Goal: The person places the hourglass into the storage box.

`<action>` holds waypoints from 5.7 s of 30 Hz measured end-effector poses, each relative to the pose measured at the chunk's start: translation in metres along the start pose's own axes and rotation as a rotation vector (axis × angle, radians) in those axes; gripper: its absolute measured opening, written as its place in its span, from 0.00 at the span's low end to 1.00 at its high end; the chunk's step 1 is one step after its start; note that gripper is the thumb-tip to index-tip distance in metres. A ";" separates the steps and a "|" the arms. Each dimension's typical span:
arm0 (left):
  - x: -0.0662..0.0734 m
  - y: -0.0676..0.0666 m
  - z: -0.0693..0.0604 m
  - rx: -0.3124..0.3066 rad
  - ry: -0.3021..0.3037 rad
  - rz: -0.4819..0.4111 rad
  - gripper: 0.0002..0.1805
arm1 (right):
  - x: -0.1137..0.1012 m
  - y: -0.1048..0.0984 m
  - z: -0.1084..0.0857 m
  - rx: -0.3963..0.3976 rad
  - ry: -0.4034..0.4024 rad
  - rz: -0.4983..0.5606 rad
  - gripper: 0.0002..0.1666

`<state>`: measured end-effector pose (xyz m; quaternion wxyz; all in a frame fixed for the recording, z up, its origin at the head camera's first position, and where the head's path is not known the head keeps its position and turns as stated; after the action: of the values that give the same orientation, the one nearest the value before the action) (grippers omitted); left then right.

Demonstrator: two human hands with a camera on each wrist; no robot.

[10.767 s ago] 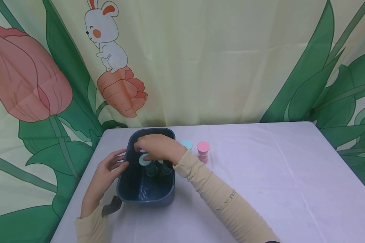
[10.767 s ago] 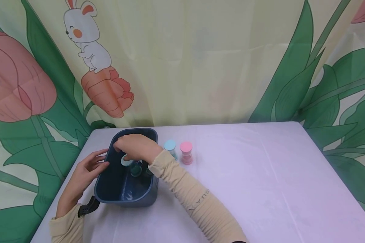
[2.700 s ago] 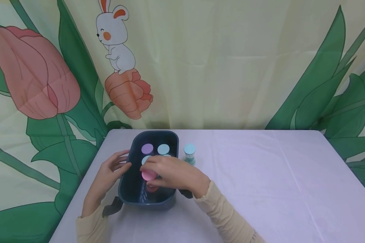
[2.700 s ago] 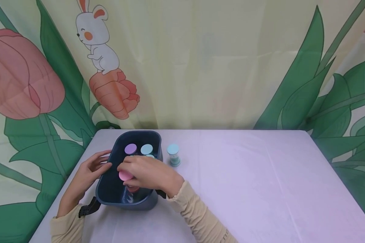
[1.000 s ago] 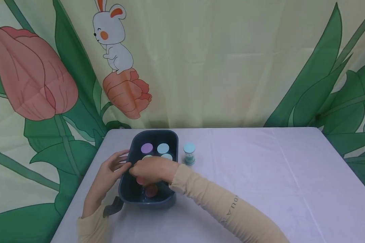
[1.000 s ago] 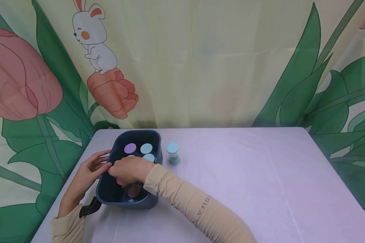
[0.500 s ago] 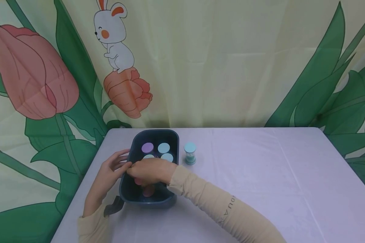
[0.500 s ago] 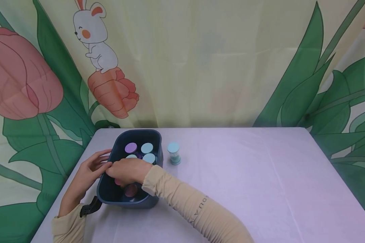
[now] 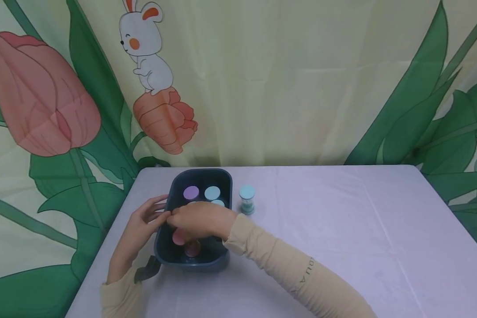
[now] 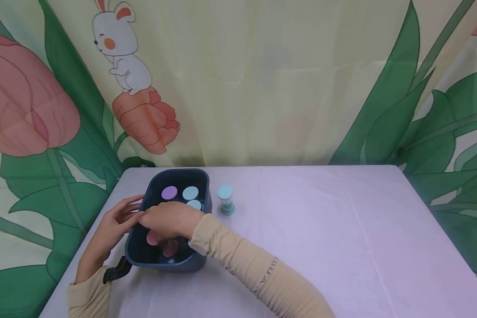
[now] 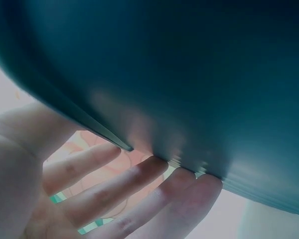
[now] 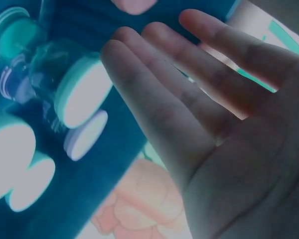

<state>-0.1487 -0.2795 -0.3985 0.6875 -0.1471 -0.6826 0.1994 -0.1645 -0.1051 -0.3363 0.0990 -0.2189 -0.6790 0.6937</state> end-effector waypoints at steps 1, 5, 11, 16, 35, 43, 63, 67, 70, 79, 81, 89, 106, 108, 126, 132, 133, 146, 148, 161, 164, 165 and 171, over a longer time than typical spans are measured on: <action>0.000 0.000 0.000 0.001 0.006 0.001 0.33 | 0.001 -0.002 -0.002 0.006 0.002 -0.006 0.22; -0.001 0.001 0.001 0.003 0.019 0.009 0.33 | 0.003 -0.012 -0.011 0.032 0.013 -0.038 0.26; -0.004 0.002 0.002 0.004 0.004 0.015 0.33 | 0.011 -0.022 -0.028 0.123 0.009 -0.046 0.28; -0.005 0.002 0.003 0.004 -0.013 0.023 0.34 | 0.021 -0.026 -0.045 0.199 0.026 -0.039 0.29; 0.000 0.000 0.002 0.018 -0.024 0.041 0.36 | 0.073 -0.021 -0.099 0.366 0.195 0.117 0.29; 0.000 0.002 0.003 0.020 0.005 0.049 0.35 | 0.093 -0.015 -0.114 0.386 0.294 0.164 0.31; -0.001 0.001 0.001 0.016 -0.005 0.055 0.34 | 0.121 0.020 -0.119 0.388 0.428 0.228 0.35; -0.004 -0.001 0.000 0.023 0.002 0.052 0.34 | 0.122 0.024 -0.117 0.402 0.430 0.233 0.33; -0.003 -0.002 0.000 0.027 0.001 0.048 0.34 | 0.125 0.027 -0.116 0.417 0.426 0.243 0.32; -0.002 0.000 0.000 0.018 -0.003 0.031 0.34 | 0.130 0.036 -0.116 0.472 0.405 0.272 0.25; -0.001 0.001 0.001 0.014 -0.006 0.025 0.34 | 0.130 0.037 -0.118 0.486 0.404 0.274 0.25; -0.001 0.001 0.000 0.009 -0.020 0.020 0.35 | 0.132 0.038 -0.118 0.498 0.386 0.252 0.24; 0.000 -0.003 -0.003 0.012 -0.039 0.031 0.36 | 0.120 0.010 -0.130 0.595 0.321 0.234 0.23; 0.001 -0.003 -0.003 0.009 -0.043 0.029 0.36 | 0.118 0.007 -0.132 0.607 0.313 0.230 0.23; 0.000 -0.001 0.001 0.012 -0.018 0.035 0.36 | 0.092 -0.030 -0.146 0.725 0.198 0.156 0.22; 0.001 -0.001 0.001 0.014 -0.019 0.030 0.35 | 0.088 -0.037 -0.147 0.744 0.171 0.145 0.24; 0.001 -0.001 0.001 0.014 -0.019 0.028 0.35 | 0.087 -0.038 -0.147 0.747 0.167 0.142 0.24; 0.000 -0.001 0.001 0.016 -0.014 0.023 0.35 | 0.076 -0.051 -0.146 0.757 0.135 0.123 0.24; 0.000 -0.002 0.000 0.016 -0.014 0.020 0.35 | 0.074 -0.053 -0.146 0.759 0.126 0.118 0.24; -0.003 -0.001 0.001 0.018 -0.009 0.022 0.35 | 0.059 -0.062 -0.141 0.819 0.042 0.098 0.25; -0.003 -0.001 0.001 0.016 -0.010 0.021 0.35 | 0.056 -0.062 -0.138 0.827 0.024 0.099 0.25; -0.003 -0.001 0.000 0.016 -0.012 0.021 0.35 | 0.055 -0.062 -0.138 0.827 0.019 0.099 0.25; -0.002 -0.002 0.000 0.017 -0.021 0.023 0.35 | 0.050 -0.060 -0.131 0.814 -0.004 0.108 0.24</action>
<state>-0.1484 -0.2823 -0.3990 0.6791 -0.1469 -0.6865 0.2146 -0.1608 0.0382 -0.2833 0.1395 -0.1958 -0.3369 0.9104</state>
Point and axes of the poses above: each hand's wrist, its own z-axis towards the middle knuckle, its own y-axis out of the palm, x = y × z, the point moved 3 cm from there along z, towards the middle knuckle, and after that the axes turned 8 degrees about x, right-handed, at the moved point
